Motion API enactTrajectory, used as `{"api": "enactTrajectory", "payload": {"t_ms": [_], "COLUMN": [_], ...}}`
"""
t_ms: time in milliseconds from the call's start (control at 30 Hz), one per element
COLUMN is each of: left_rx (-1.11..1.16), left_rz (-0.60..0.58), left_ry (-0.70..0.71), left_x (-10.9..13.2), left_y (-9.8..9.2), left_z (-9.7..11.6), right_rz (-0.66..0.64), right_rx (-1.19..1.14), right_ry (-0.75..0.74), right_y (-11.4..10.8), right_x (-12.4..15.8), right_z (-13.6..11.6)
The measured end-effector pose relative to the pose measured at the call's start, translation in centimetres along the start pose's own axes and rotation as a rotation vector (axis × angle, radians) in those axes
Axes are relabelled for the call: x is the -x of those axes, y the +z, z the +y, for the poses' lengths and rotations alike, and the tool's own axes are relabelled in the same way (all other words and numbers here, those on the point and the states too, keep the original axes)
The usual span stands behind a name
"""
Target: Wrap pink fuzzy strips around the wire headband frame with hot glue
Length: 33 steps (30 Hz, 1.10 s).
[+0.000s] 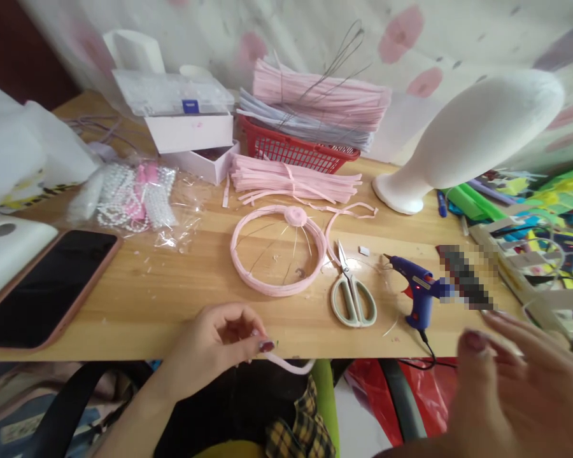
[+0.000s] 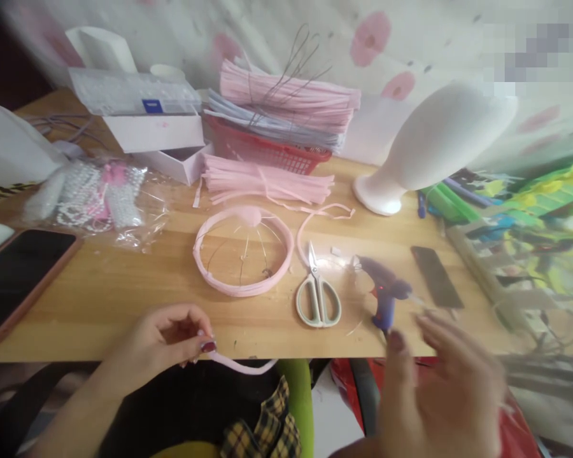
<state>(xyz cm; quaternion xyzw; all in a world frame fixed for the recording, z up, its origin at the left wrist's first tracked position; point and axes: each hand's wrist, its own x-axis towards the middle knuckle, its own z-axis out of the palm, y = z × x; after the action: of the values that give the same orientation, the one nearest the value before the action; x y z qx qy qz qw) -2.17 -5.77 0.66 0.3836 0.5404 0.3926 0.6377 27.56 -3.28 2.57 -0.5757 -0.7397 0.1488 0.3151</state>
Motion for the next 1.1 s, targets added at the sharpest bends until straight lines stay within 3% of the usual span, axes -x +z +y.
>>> {"api": "enactTrajectory", "payload": {"t_ms": [167, 300, 467, 733, 933, 1100], "left_rx": [0.274, 0.35, 0.272, -0.334, -0.168, -0.089], "left_rz": [-0.076, -0.084, -0.129, -0.134, -0.041, 0.061], "left_ry": [-0.037, -0.023, -0.074, 0.028, -0.067, -0.047], "left_x": [-0.1, -0.3, -0.1, 1.2, 1.1, 0.6], "left_y": [1.5, 2.0, 1.5, -0.1, 0.5, 1.1], "left_z": [-0.6, -1.0, -0.9, 0.5, 0.3, -0.4], "right_rz": [-0.165, -0.304, -0.374, -0.493, -0.504, -0.477], "right_rx": [-0.15, -0.305, -0.374, -0.376, -0.302, -0.295], "right_ry": [-0.165, -0.336, -0.436, -0.518, -0.509, -0.456], "right_y": [3.0, 4.3, 4.3, 3.8, 4.4, 4.8], "right_x": [-0.5, -1.7, -2.1, -2.5, -2.5, -2.6], "right_z": [-5.0, -6.8, -6.4, -6.2, -6.2, -5.5]}}
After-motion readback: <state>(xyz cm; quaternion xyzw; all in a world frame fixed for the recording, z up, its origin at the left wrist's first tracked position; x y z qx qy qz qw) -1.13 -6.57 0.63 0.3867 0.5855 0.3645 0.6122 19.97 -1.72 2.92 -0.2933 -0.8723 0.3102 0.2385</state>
